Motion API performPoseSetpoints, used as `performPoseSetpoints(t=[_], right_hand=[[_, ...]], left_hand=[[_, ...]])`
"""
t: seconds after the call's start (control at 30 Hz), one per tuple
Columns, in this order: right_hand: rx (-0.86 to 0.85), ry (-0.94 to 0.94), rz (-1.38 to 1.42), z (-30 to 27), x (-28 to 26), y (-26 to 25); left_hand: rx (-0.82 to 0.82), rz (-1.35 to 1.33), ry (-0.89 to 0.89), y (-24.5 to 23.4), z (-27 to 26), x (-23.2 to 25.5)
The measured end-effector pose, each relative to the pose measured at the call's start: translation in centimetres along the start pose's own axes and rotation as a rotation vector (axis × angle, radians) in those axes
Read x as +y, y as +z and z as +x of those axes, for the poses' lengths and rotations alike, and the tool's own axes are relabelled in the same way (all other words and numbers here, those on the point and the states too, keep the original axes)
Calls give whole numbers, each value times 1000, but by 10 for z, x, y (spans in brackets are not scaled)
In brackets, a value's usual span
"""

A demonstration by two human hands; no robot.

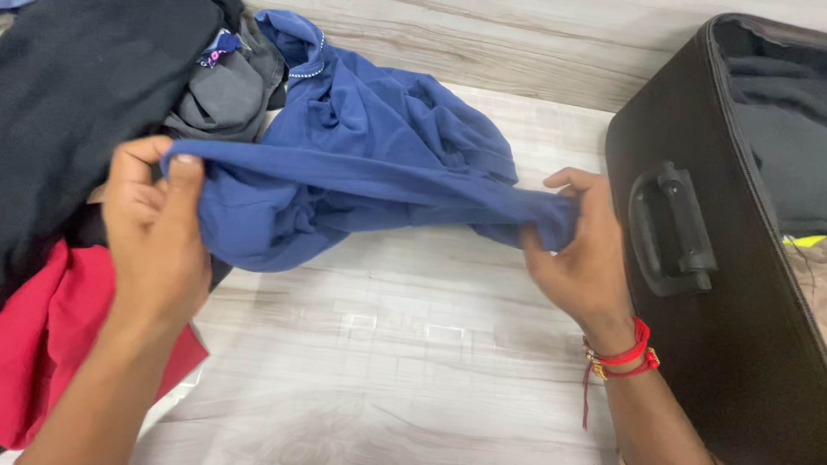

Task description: The person folds a blue polo shirt, a brown tank top, and a yellow t-shirt by hand, then places them into a pile with other clothing items.

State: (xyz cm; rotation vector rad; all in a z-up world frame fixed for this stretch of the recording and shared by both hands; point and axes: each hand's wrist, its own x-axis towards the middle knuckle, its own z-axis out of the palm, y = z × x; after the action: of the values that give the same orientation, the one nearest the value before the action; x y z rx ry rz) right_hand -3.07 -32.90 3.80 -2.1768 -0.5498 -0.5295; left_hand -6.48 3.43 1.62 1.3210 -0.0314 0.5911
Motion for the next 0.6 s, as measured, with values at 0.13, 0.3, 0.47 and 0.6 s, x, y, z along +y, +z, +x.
performPoseSetpoints(t=[0.13,0.3,0.47,0.6], right_hand=[[118,-44,-443,-3,-13,-20],[157,67,-647,-21,-28,-38],[-77,435,-83,-40,-22,-55],[-419,313,-205,-68,-3,-88]], left_hand=[[26,626,355,-24,5,23],[78,1115,235,-90,14,16],[-36,663,-342,-141,-3,13],[-566,510,-597,-170,-68,20]])
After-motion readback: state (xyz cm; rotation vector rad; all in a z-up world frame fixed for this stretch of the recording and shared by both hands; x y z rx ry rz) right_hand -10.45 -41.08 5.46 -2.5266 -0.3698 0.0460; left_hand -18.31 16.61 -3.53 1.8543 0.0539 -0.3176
